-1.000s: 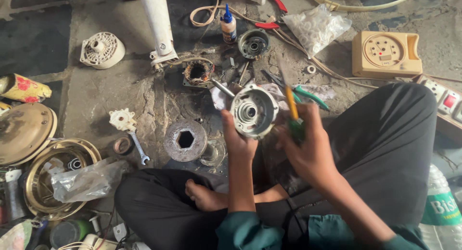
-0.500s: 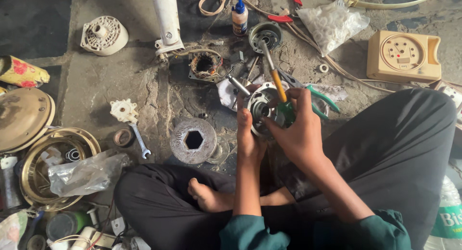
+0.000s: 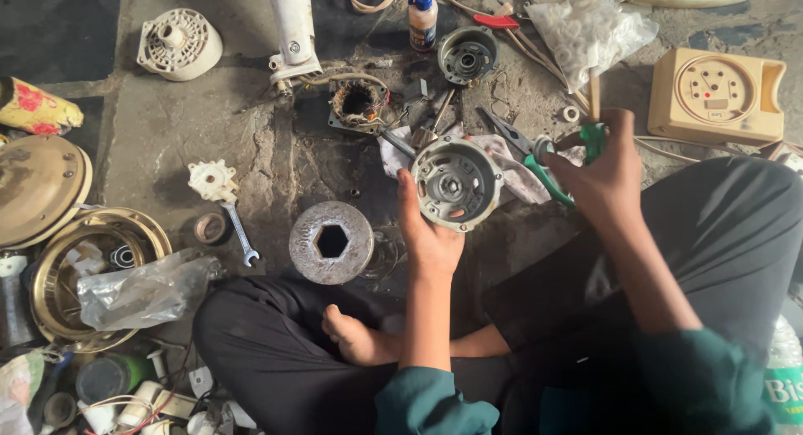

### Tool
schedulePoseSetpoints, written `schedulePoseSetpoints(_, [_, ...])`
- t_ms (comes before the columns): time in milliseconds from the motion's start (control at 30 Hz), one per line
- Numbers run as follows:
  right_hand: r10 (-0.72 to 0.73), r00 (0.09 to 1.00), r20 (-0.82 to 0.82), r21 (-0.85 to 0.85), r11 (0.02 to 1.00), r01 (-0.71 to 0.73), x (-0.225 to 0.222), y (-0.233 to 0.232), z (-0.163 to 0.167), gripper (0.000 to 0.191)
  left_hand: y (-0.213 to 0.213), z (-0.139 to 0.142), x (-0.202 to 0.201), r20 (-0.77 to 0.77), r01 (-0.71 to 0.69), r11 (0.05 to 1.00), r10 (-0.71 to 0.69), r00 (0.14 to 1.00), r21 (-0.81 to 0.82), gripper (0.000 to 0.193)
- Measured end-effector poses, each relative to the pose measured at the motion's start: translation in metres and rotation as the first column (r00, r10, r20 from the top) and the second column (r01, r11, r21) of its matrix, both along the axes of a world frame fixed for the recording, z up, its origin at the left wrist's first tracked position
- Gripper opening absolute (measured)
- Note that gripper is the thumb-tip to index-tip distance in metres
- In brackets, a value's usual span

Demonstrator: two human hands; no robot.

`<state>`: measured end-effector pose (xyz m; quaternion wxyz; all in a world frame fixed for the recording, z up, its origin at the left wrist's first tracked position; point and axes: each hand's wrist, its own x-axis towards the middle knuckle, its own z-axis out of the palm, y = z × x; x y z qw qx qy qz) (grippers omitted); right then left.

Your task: The person sits on the floor and uses a screwdriver to clean and adjust a small cylindrical motor housing. They wipe the part with a cloth, remove a small metal ring, and reinsert it into the housing while handling other disassembled fan components nearby.

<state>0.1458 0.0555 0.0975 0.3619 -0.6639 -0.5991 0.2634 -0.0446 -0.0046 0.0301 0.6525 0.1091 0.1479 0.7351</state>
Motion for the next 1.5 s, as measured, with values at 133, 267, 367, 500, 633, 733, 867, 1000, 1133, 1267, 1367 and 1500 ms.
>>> schedulePoseSetpoints(133, [0.087, 0.951, 0.297, -0.084, 0.994, -0.065, 0.002, 0.028, -0.008, 0.066, 0.001, 0.004, -0.002, -0.074, -0.012, 0.999, 0.016, 0.997, 0.042, 0.063])
schedulePoseSetpoints(267, [0.114, 0.877, 0.467, 0.067, 0.984, -0.164, -0.004, 0.029, -0.018, 0.066, 0.005, 0.002, -0.003, -0.106, 0.012, 1.0, -0.011, 0.994, 0.014, 0.055])
schedulePoseSetpoints(367, [0.073, 0.797, 0.599, 0.208, 0.947, -0.243, -0.002, 0.023, -0.023, 0.07, 0.01, -0.005, -0.002, -0.109, 0.016, 0.998, -0.022, 0.994, -0.055, 0.054])
schedulePoseSetpoints(500, [0.206, 0.943, 0.26, 0.398, 0.867, -0.299, -0.012, 0.004, -0.013, 0.034, 0.013, -0.014, 0.0, -0.335, -0.079, 0.955, -0.022, 0.942, -0.285, 0.05])
schedulePoseSetpoints(633, [0.507, 0.835, 0.213, 0.312, 0.775, -0.55, -0.042, -0.02, -0.023, 0.052, 0.013, -0.018, 0.001, -0.687, -0.179, 0.961, -0.015, 0.726, -0.21, 0.047])
schedulePoseSetpoints(733, [0.513, 0.807, 0.292, 0.24, 0.777, -0.581, -0.055, -0.023, -0.039, 0.059, 0.014, -0.02, 0.001, -0.686, -0.197, 0.952, -0.018, 0.727, -0.233, 0.039])
schedulePoseSetpoints(867, [0.551, 0.8, 0.237, 0.223, 0.77, -0.597, -0.059, -0.019, -0.046, 0.061, 0.016, -0.025, 0.001, -0.646, -0.217, 0.934, -0.019, 0.763, -0.284, 0.037])
schedulePoseSetpoints(1000, [0.404, 0.91, -0.091, -0.085, 0.908, -0.411, -0.041, -0.008, -0.037, 0.046, 0.015, -0.03, 0.0, -0.588, -0.198, 0.936, -0.013, 0.808, -0.292, 0.037])
schedulePoseSetpoints(1133, [0.365, 0.912, -0.186, -0.04, 0.925, -0.378, -0.007, 0.014, -0.035, 0.029, 0.015, -0.033, -0.003, -0.583, -0.233, 0.91, -0.012, 0.812, -0.344, 0.039])
schedulePoseSetpoints(1267, [0.329, 0.911, -0.25, -0.238, 0.891, -0.387, -0.001, 0.021, -0.05, 0.024, 0.018, -0.036, -0.003, -0.682, -0.266, 0.918, -0.006, 0.732, -0.294, 0.041])
schedulePoseSetpoints(1367, [0.373, 0.904, -0.208, -0.256, 0.872, -0.418, -0.007, 0.022, -0.052, 0.021, 0.02, -0.036, -0.001, -0.766, -0.272, 0.926, -0.027, 0.642, -0.261, 0.041])
schedulePoseSetpoints(1500, [0.314, 0.83, -0.461, -0.245, 0.854, -0.459, -0.009, 0.022, -0.047, 0.019, 0.018, -0.035, -0.001, -0.965, -0.536, 0.838, -0.044, -0.257, 0.104, 0.041])
